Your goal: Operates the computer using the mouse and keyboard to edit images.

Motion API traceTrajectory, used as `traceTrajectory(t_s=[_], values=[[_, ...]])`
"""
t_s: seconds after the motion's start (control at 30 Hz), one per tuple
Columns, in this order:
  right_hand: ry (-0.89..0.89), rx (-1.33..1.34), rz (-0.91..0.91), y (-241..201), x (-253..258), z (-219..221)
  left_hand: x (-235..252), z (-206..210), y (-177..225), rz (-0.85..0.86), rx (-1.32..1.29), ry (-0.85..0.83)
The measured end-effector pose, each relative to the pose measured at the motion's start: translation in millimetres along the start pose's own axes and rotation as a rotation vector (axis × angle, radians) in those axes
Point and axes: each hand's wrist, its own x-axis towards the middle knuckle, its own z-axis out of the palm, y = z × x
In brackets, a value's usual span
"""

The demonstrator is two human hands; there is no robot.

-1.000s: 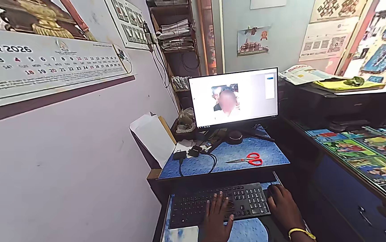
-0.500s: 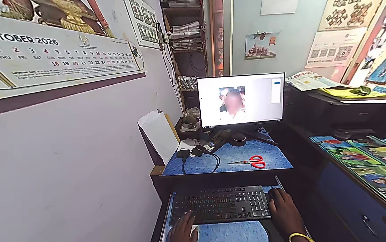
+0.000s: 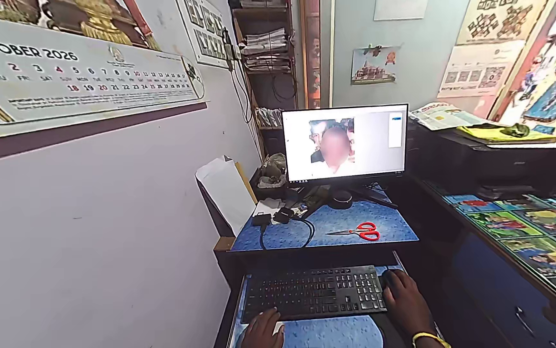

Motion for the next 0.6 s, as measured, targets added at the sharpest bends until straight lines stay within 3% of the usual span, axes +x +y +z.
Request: traceTrajectory(t_s=[0.6], values=[[0.021, 0.020, -0.022, 2.8, -1.0, 4.7, -1.3, 5.5, -0.9, -0.017, 0.055, 0.069]])
